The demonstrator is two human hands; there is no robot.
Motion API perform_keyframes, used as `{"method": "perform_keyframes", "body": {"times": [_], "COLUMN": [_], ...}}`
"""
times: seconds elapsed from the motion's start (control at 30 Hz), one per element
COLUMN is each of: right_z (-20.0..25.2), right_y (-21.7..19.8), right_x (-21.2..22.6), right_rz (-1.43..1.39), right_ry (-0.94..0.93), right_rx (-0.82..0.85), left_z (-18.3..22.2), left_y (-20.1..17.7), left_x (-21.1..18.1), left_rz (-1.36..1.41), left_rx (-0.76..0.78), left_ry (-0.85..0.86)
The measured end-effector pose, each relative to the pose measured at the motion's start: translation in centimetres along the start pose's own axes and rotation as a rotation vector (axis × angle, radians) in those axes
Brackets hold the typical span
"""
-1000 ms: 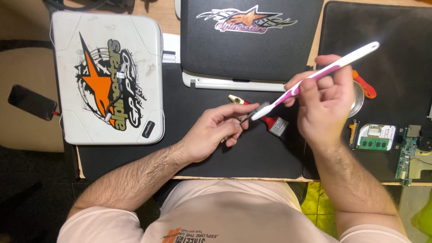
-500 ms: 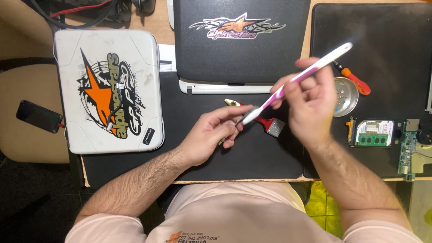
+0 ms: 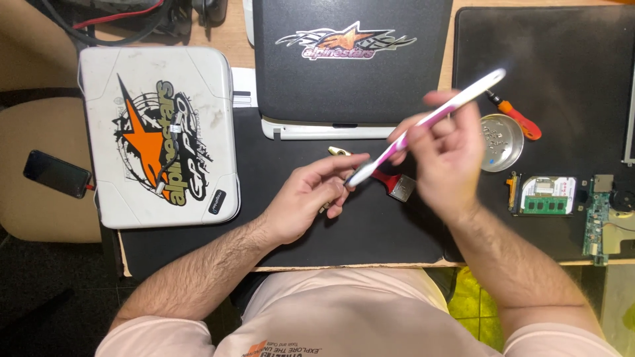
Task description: Cleaning a small motherboard component using a toothbrush and a paintbrush on a repair bench.
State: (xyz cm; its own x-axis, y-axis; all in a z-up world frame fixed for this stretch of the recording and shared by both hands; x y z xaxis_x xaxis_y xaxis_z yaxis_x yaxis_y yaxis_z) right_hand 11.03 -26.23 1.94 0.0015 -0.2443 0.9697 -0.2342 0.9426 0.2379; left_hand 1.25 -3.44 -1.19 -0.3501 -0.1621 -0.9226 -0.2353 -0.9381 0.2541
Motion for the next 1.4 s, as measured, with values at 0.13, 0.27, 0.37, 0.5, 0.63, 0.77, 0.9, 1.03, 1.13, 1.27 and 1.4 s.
{"method": "perform_keyframes", "body": {"times": [0.13,0.27,0.37,0.5,0.63,0.77,0.9,1.03,1.13,1.27,1.4], "right_z": [0.2,0.2,-0.6,-1.0,-1.2,-0.9,-0.6,-0.2,-0.2,-0.4,0.0], "right_y": [0.0,0.3,-1.7,-2.7,-3.2,-2.5,-2.3,-2.1,-1.7,-1.5,-1.1], "right_x": [-0.1,0.0,-0.6,-0.1,0.2,0.1,-0.1,-0.8,-1.0,-0.9,-1.1], "right_rz": [-0.054,-0.029,-0.021,-0.148,-0.153,-0.121,-0.120,-0.179,-0.234,-0.210,-0.220], "right_ry": [-0.047,0.020,-0.069,-0.161,-0.126,-0.085,-0.065,-0.058,-0.008,0.020,0.073], "right_rx": [-0.018,0.020,-0.048,-0.121,-0.133,-0.043,0.081,0.125,0.156,0.101,0.161], "left_z": [0.2,0.1,-0.1,0.2,-0.2,-0.3,-0.1,0.0,0.1,0.0,0.1], "left_y": [-0.1,-0.1,0.0,0.1,-0.5,-0.6,-0.6,-0.2,0.1,0.0,-0.1], "left_x": [-0.4,-0.2,-0.1,-0.7,-0.3,-0.6,-0.3,0.3,0.2,0.6,1.2], "left_rz": [0.024,-0.021,0.082,0.126,0.094,0.144,0.106,0.143,0.130,0.082,0.051], "left_rx": [-0.013,0.030,-0.004,0.018,0.000,0.029,0.042,0.064,0.056,0.019,0.054], "left_ry": [-0.001,0.050,0.022,0.024,-0.011,-0.061,-0.089,-0.099,-0.079,-0.118,-0.046]}}
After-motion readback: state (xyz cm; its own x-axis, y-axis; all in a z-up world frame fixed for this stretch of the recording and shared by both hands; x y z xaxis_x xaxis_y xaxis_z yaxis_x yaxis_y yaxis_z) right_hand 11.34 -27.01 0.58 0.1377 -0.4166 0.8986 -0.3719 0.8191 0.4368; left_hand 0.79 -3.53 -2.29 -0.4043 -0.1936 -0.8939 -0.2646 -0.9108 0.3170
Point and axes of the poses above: each hand's wrist, its own z-axis away from the middle knuckle, its own y-axis out of the palm, x = y × z, the point moved 3 cm from there along -z, towards the middle knuckle, and after that the axes turned 10 degrees about -z, right-handed, at the moved point
